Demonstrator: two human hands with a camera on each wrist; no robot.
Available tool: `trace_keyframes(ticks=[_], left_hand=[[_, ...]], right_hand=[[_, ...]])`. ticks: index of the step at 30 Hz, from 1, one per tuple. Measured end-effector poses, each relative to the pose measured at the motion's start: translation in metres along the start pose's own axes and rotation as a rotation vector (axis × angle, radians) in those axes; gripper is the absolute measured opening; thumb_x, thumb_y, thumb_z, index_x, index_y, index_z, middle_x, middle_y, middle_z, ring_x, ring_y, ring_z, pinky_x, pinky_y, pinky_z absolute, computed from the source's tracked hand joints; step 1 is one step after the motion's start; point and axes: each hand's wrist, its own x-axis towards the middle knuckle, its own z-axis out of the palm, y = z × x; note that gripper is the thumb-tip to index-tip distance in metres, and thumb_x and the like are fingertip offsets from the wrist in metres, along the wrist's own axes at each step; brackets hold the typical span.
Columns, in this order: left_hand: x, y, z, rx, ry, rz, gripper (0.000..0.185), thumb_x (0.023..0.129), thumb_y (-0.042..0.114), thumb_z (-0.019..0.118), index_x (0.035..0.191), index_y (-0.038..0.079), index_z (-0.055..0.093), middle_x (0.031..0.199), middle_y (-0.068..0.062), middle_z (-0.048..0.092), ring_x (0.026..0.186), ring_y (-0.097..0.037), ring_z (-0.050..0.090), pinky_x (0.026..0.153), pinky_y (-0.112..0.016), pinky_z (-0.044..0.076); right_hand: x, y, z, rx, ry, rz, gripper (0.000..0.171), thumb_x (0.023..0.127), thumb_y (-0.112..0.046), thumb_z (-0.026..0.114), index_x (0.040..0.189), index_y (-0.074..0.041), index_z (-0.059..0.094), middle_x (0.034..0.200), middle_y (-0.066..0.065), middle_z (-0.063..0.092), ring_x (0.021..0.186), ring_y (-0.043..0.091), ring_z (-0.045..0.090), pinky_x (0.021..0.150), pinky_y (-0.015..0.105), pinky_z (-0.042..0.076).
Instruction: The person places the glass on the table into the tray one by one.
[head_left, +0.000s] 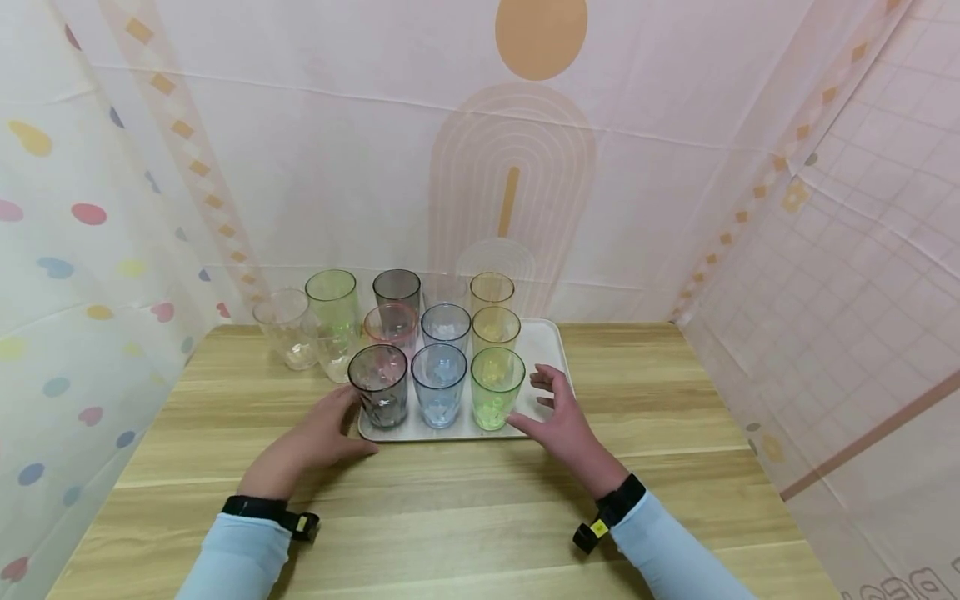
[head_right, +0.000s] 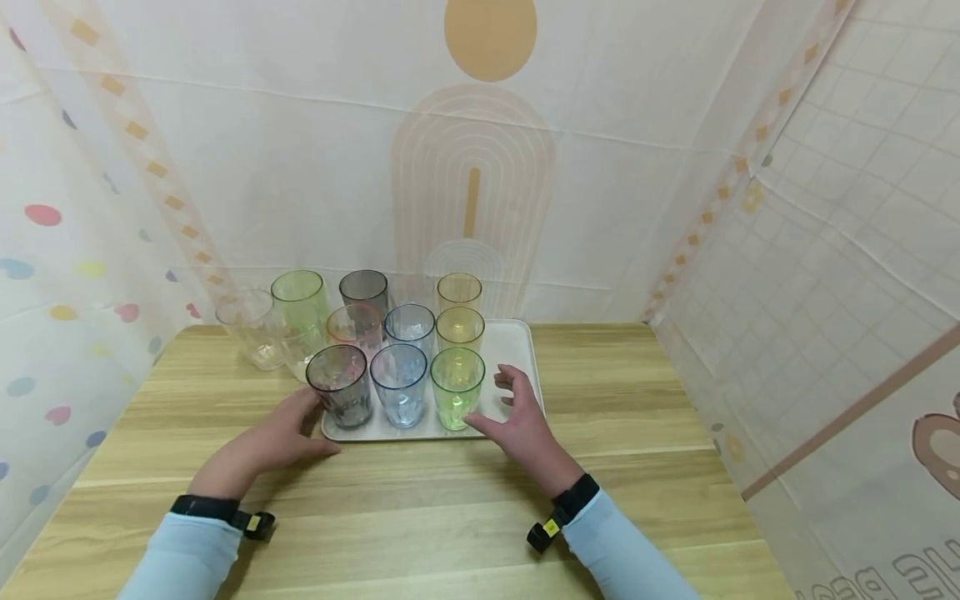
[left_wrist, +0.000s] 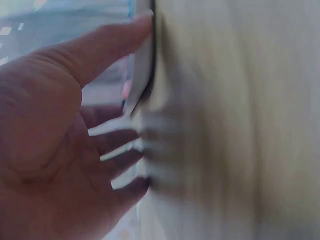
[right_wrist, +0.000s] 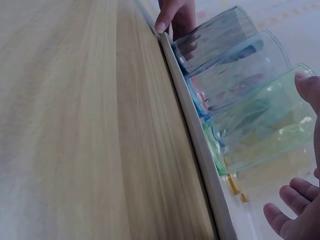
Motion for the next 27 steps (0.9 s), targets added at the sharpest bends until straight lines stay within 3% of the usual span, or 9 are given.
trace_keyframes(ticks=[3,5,8,10,14,17,22,27], left_hand=[[-0.007,-0.005,-0.015,-0.032,0.011,-0.102,0.084,0.094,0.033,0.091,0.156,-0.008,0.051,0.153,-0.036,0.056,0.142,-0.058,0.052,0.118,-0.072,0.042],[-0.008,-0.008,-0.022,-0.048,0.065,-0.2,0.079,0.1,0.036,0.084,0.155,-0.01,0.05,0.15,-0.038,0.056,0.138,-0.059,0.055,0.114,-0.074,0.046],[-0.001,-0.014,-0.023,-0.109,0.219,-0.32,0.082,0.104,0.047,0.077,0.156,-0.01,0.048,0.151,-0.039,0.055,0.137,-0.058,0.055,0.113,-0.073,0.047],[0.007,-0.017,-0.02,-0.164,0.338,-0.359,0.088,0.103,0.051,0.077,0.159,-0.008,0.044,0.155,-0.037,0.052,0.142,-0.056,0.052,0.116,-0.071,0.045],[0.025,-0.015,-0.013,-0.24,0.548,-0.384,0.092,0.099,0.047,0.082,0.162,-0.003,0.04,0.158,-0.029,0.051,0.145,-0.049,0.05,0.118,-0.066,0.044],[0.037,-0.012,-0.009,-0.265,0.635,-0.388,0.093,0.097,0.046,0.085,0.162,-0.002,0.04,0.155,-0.027,0.052,0.143,-0.047,0.052,0.118,-0.062,0.046],[0.048,-0.012,-0.007,-0.291,0.679,-0.42,0.096,0.096,0.053,0.084,0.162,-0.001,0.04,0.151,-0.026,0.053,0.141,-0.045,0.054,0.117,-0.06,0.048],[0.048,-0.012,-0.007,-0.322,0.689,-0.415,0.098,0.094,0.056,0.086,0.161,0.0,0.042,0.151,-0.025,0.054,0.14,-0.044,0.055,0.115,-0.06,0.05]], right_hand=[[-0.004,0.0,-0.004,0.009,0.002,0.027,0.096,0.092,-0.019,0.094,0.166,-0.009,0.033,0.161,0.023,0.047,0.15,0.035,0.046,0.125,0.058,0.041],[-0.006,-0.001,-0.006,0.015,-0.001,0.043,0.095,0.093,-0.016,0.093,0.166,-0.009,0.033,0.162,0.023,0.046,0.151,0.035,0.046,0.126,0.058,0.041],[-0.008,-0.001,-0.008,0.019,-0.007,0.048,0.094,0.094,-0.014,0.092,0.166,-0.006,0.032,0.161,0.023,0.046,0.151,0.036,0.045,0.126,0.059,0.04],[-0.01,-0.001,-0.008,0.023,-0.008,0.045,0.094,0.093,-0.013,0.092,0.165,-0.004,0.032,0.16,0.024,0.046,0.151,0.036,0.046,0.126,0.06,0.041],[-0.013,0.001,-0.007,0.034,-0.01,0.043,0.093,0.093,-0.012,0.092,0.164,-0.003,0.034,0.158,0.025,0.047,0.15,0.036,0.047,0.125,0.06,0.041],[-0.015,0.004,-0.007,0.041,-0.008,0.049,0.091,0.093,-0.01,0.092,0.163,-0.005,0.035,0.157,0.025,0.047,0.149,0.036,0.047,0.126,0.059,0.041],[-0.019,0.007,-0.01,0.045,-0.001,0.066,0.087,0.094,-0.007,0.09,0.162,-0.008,0.036,0.157,0.025,0.048,0.15,0.039,0.047,0.125,0.06,0.042],[-0.024,0.008,-0.015,0.04,0.004,0.073,0.088,0.095,-0.006,0.089,0.164,-0.008,0.035,0.158,0.026,0.046,0.15,0.04,0.047,0.122,0.062,0.045]])
